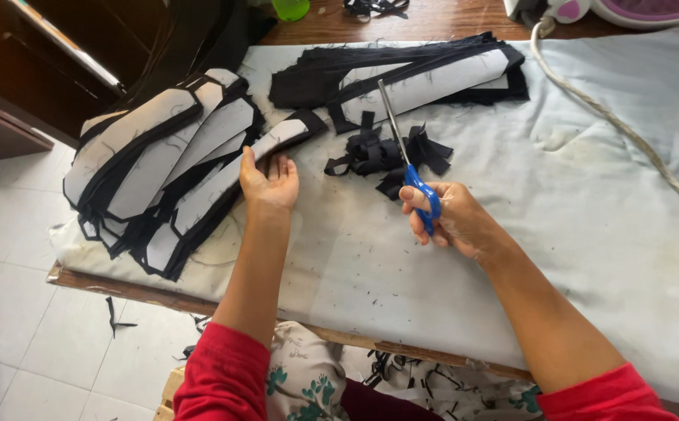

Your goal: The person uses blue-handled scissors to cut black fabric pieces that are layered over white paper patterns. They trim the fabric along the pattern edges, rotate the pieces as needed, and place the finished cutouts onto a growing pile on the table.

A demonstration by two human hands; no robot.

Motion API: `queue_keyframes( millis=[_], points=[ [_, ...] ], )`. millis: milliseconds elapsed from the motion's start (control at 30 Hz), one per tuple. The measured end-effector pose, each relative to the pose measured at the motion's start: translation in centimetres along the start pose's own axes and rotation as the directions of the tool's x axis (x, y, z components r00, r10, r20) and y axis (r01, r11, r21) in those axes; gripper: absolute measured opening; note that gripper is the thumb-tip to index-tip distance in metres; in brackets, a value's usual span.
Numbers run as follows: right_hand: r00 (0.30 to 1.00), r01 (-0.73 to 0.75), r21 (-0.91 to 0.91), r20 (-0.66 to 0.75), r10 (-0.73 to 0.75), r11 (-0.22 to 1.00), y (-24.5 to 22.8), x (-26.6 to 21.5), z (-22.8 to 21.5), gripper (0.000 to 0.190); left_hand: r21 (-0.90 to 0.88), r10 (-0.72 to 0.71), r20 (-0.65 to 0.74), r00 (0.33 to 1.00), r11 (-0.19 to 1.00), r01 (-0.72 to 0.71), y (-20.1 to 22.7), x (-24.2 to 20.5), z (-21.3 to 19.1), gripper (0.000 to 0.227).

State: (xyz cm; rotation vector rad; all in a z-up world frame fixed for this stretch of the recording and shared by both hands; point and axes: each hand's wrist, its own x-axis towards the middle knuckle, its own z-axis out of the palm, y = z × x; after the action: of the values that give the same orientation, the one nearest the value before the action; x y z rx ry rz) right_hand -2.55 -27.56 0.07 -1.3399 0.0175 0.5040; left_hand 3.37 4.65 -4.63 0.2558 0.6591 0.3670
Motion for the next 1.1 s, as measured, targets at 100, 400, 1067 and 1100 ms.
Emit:
queue_keyframes(
  millis=[100,400,1067,1100],
  points=[
    [1.0,0.007,-0.016,0.014,-0.007,1.0,0.1,0.1,0.1,0.041,0.062,0.07,0.053,0.996,0.995,-0.073,0.0,0.8,0.6,0.106],
    [0.975,-0.116,0.017,0.194,0.111,0.993,0.8,-1.5,0.7,0.056,0.264,-0.121,0.201,0.972,0.962,0.066,-5.6,6.1,2.4,0.038],
    [0.906,-0.34,-0.237,0.177,0.384,0.91,-0.9,-2.7,3.5,0.051,0.346,-0.064,0.156,0.986,0.938,0.006,-7.3,-2.5,1.4,0.011],
    [0.907,-0.342,-0.238,0.168,0.385,0.909,-0.7,-2.8,3.4,0.051,0.27,-0.107,0.159,0.981,0.961,0.061,-7.6,-1.2,0.8,0.012]
  ],
)
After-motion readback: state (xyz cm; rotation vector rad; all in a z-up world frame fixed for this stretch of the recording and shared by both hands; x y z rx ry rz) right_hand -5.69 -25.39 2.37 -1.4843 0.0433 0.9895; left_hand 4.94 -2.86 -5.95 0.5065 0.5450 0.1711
